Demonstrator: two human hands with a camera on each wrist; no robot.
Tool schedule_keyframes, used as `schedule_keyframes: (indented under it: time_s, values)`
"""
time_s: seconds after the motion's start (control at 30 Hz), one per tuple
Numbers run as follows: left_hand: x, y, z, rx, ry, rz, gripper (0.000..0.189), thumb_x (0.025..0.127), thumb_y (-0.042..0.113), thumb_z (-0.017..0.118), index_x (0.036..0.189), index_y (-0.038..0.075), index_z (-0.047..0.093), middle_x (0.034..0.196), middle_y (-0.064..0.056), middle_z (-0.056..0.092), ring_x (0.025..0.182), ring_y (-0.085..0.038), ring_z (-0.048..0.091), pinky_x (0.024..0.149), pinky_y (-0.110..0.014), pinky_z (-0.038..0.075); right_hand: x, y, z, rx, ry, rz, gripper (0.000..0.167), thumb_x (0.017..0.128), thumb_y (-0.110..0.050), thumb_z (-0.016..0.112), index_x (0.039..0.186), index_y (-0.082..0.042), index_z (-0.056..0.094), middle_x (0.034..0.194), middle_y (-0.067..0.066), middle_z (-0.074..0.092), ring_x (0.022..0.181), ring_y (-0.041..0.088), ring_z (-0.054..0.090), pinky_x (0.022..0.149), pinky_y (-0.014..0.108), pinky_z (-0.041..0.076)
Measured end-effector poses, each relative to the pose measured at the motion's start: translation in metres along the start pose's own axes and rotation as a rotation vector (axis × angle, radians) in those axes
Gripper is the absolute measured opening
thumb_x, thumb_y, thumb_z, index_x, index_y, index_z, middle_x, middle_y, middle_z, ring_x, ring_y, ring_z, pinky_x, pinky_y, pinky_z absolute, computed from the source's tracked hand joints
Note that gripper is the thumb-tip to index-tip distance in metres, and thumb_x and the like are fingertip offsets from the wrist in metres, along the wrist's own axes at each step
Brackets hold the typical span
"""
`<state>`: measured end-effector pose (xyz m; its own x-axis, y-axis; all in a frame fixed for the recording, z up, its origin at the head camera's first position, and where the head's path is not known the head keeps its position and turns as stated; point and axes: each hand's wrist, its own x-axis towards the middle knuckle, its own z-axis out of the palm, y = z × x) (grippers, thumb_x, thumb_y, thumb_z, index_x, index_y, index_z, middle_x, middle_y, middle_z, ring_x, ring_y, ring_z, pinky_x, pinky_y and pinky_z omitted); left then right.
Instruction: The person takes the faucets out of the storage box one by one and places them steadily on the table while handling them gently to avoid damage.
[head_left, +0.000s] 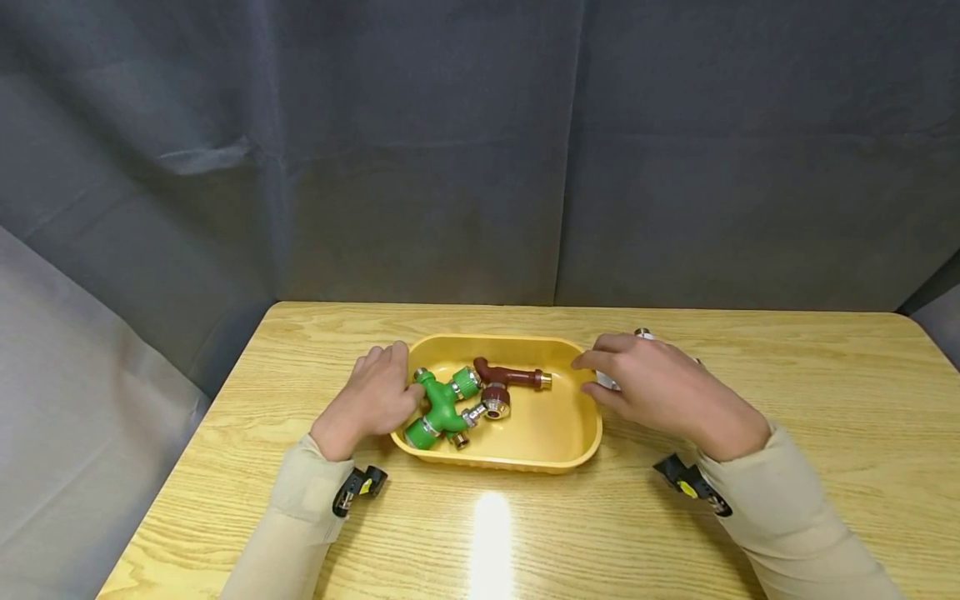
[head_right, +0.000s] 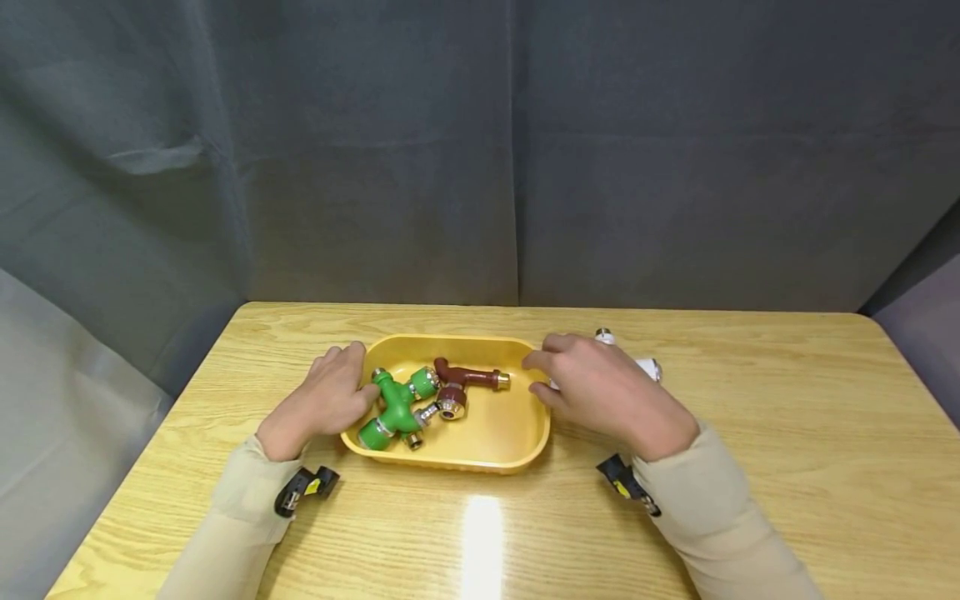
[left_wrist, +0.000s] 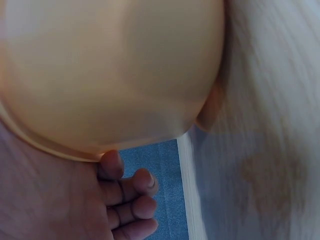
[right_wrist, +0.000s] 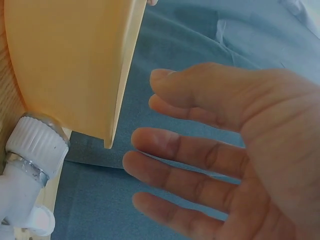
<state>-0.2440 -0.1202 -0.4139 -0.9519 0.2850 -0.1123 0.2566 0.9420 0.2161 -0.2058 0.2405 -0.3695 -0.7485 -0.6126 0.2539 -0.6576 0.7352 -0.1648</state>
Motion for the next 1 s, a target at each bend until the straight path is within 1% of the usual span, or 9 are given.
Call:
schedule_keyframes:
  time_s: [0.2,0.47,0.53,0.6,0.8,1.0]
  values:
    - [0.000,0.001,-0.001,-0.006,-0.011,-0.007,0.025,0.096,0.032,0.050,0.104,0.009,0.045,0.091,-0.007,0.049,0.090,-0.025,0.042,0.081,-0.036,0.032,0.000,-0.002,0.000,0.001,0.017,-0.017,0.023,0.089,-0.018,0.080,0.111,-0.013,0.078,0.101,0.004,0.075,0.078,0.010,0.067,0.069,0.035,0.057]
    - [0.000,0.000,0.000,-0.006,-0.013,-0.007,0.025,0.097,0.033,0.050,0.104,0.009,0.045,0.091,-0.007,0.049,0.090,-0.025,0.042,0.081,-0.036,0.031,0.001,-0.006,0.002,-0.001,0.014,-0.022,0.022,0.090,-0.018,0.079,0.110,-0.011,0.078,0.098,0.005,0.074,0.071,0.006,0.060,0.064,0.030,0.055]
    - [0.000,0.000,0.000,-0.007,-0.015,-0.006,0.025,0.097,0.033,0.050,0.104,0.009,0.045,0.091,-0.007,0.049,0.090,-0.025,0.042,0.081,-0.036,0.031,0.002,-0.007,0.002,-0.001,0.016,-0.027,0.022,0.089,-0.018,0.080,0.110,-0.011,0.078,0.098,0.005,0.074,0.071,0.005,0.060,0.064,0.030,0.055]
    - [0.000,0.000,0.000,-0.006,-0.017,-0.005,0.025,0.097,0.033,0.050,0.104,0.009,0.044,0.091,-0.007,0.049,0.090,-0.025,0.042,0.081,-0.036,0.031,0.002,-0.008,0.003,0.004,0.015,-0.031,0.022,0.089,-0.018,0.080,0.110,-0.011,0.078,0.099,0.005,0.074,0.072,0.005,0.061,0.065,0.030,0.056]
    - [0.000,0.000,0.000,-0.005,-0.019,-0.006,0.025,0.098,0.033,0.050,0.104,0.010,0.044,0.092,-0.007,0.048,0.090,-0.025,0.041,0.081,-0.035,0.031,0.003,-0.012,0.007,0.018,0.002,-0.043,0.023,0.090,-0.017,0.079,0.112,-0.010,0.077,0.102,0.005,0.074,0.078,0.012,0.069,0.068,0.032,0.059]
    - [-0.001,0.001,-0.001,-0.009,-0.016,0.001,0.025,0.097,0.033,0.051,0.103,0.010,0.044,0.091,-0.007,0.048,0.089,-0.025,0.041,0.080,-0.035,0.030,0.004,-0.014,0.010,0.002,0.002,-0.048,0.023,0.090,-0.018,0.079,0.112,-0.010,0.077,0.103,0.005,0.074,0.080,0.013,0.070,0.070,0.033,0.059]
